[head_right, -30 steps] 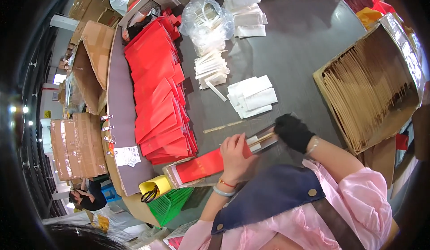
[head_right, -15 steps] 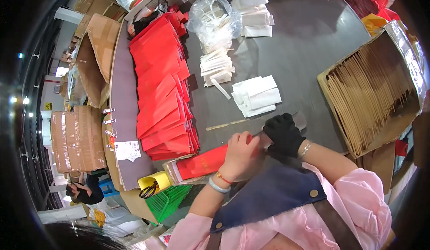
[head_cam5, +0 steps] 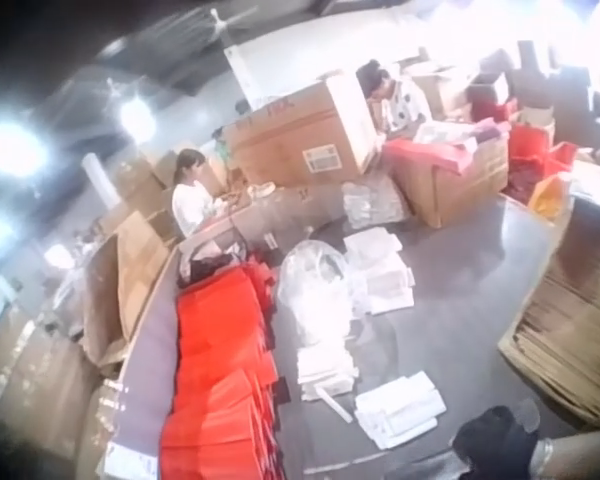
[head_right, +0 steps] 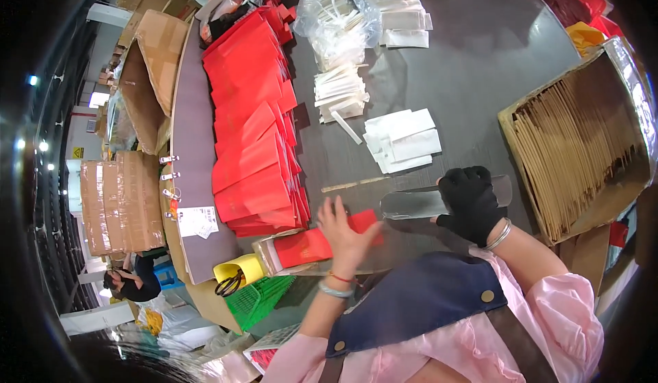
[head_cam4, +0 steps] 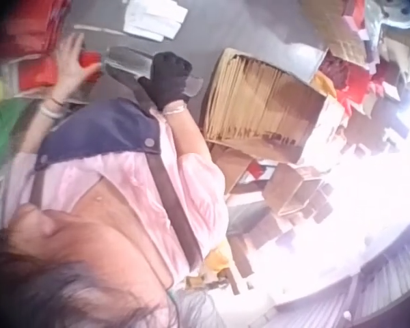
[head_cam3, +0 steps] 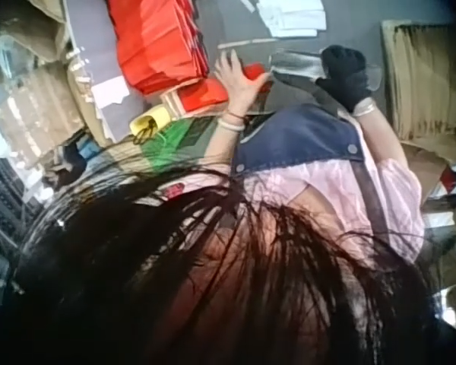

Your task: Stuffing small white paper slips into red envelopes using a wooden stick as an aid.

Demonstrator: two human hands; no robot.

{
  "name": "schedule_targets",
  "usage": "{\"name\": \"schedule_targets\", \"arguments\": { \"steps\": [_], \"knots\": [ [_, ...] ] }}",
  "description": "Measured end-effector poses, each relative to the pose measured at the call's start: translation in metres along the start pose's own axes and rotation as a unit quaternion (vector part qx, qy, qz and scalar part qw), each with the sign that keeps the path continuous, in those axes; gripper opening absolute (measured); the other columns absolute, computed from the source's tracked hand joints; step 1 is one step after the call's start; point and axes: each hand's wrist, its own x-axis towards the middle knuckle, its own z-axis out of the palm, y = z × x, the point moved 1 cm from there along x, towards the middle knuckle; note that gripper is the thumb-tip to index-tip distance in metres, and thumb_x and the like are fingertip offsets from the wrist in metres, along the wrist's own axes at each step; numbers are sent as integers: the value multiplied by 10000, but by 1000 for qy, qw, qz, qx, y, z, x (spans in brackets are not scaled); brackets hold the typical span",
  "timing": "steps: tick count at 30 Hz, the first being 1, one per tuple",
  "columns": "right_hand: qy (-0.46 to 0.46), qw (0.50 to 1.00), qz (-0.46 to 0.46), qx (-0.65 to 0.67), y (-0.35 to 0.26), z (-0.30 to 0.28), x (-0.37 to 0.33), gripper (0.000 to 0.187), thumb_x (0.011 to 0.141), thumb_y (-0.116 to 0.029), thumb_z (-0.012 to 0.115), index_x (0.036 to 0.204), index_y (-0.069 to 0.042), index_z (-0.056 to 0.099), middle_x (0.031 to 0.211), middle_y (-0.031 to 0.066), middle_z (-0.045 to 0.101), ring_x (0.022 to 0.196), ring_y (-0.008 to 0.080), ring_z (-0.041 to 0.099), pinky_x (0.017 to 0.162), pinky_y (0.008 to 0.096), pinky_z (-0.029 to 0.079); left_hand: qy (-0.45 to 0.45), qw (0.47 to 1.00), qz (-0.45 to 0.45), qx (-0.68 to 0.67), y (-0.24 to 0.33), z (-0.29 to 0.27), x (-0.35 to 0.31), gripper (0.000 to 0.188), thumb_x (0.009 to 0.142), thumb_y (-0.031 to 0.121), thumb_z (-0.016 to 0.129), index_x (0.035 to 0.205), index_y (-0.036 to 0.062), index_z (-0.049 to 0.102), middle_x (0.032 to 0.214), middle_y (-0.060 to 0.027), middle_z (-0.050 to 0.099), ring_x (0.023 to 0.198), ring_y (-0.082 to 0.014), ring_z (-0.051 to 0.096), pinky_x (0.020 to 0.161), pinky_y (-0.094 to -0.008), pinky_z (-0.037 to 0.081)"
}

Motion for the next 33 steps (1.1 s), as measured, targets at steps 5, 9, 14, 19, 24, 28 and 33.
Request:
{"name": "schedule_targets", "arguments": {
  "steps": [5, 9, 14, 19, 24, 28, 33],
  "knots": [
    [-52, 998, -30, -30, -10, 6, 5, 620, 567, -416, 827, 1040, -76, 613, 1037, 114, 584, 1004, 328, 544, 947, 471, 361, 40, 996, -11, -84, -18, 17, -6, 1045, 654, 464, 846, 1418, -27, 329, 1479, -250, 288, 1381, -461, 220, 1130, -595, 131],
    [-87, 995, -44, 10, -18, 30, 9, 638, 593, -453, 810, 1063, -67, 613, 1048, 120, 585, 1017, 332, 536, 954, 472, 359, 35, 996, -7, -87, -20, 14, -5, 1039, 658, 459, 844, 1416, -30, 330, 1479, -247, 292, 1380, -462, 219, 1131, -590, 130],
    [-91, 988, -113, 60, -45, 79, 22, 718, 630, -570, 761, 1140, -87, 613, 1128, 153, 563, 1091, 356, 510, 979, 503, 344, 32, 995, 42, -85, -12, 19, 9, 896, 703, 427, 825, 1384, 10, 418, 1457, -229, 334, 1353, -460, 265, 1115, -571, 192],
    [108, 992, -60, 23, -2, 28, 8, 631, 643, -385, 818, 1166, -111, 594, 1185, 152, 560, 1113, 345, 520, 960, 484, 386, 96, 984, -62, -136, 19, 23, 140, 475, 858, 436, 674, 1119, 46, 601, 1126, -161, 585, 1091, -358, 530, 935, -525, 386],
    [257, 949, 171, 62, 87, -11, -59, 373, 765, -125, 761, 1093, -51, 599, 1095, 156, 594, 1046, 312, 580, 907, 372, 462, 74, 992, -83, -53, -8, 27, 183, 314, 827, 393, 694, 830, 83, 645, 901, -109, 634, 901, -334, 609, 789, -481, 466],
    [332, 890, 311, -39, 175, -20, -150, 312, 781, -124, 703, 1062, -24, 611, 1050, 146, 604, 1008, 329, 582, 880, 382, 461, 80, 986, 20, -143, 20, 24, 159, 183, 804, 239, 733, 832, 68, 675, 846, -108, 637, 830, -300, 620, 739, -395, 486],
    [162, 884, 436, -43, 201, -19, -163, 302, 790, -129, 666, 1062, -9, 616, 1046, 176, 623, 1015, 339, 598, 873, 392, 470, 80, 950, 275, -122, 84, 31, 157, 200, 761, 217, 754, 863, 65, 672, 941, -113, 623, 914, -323, 581, 804, -411, 463]
  ]
}}
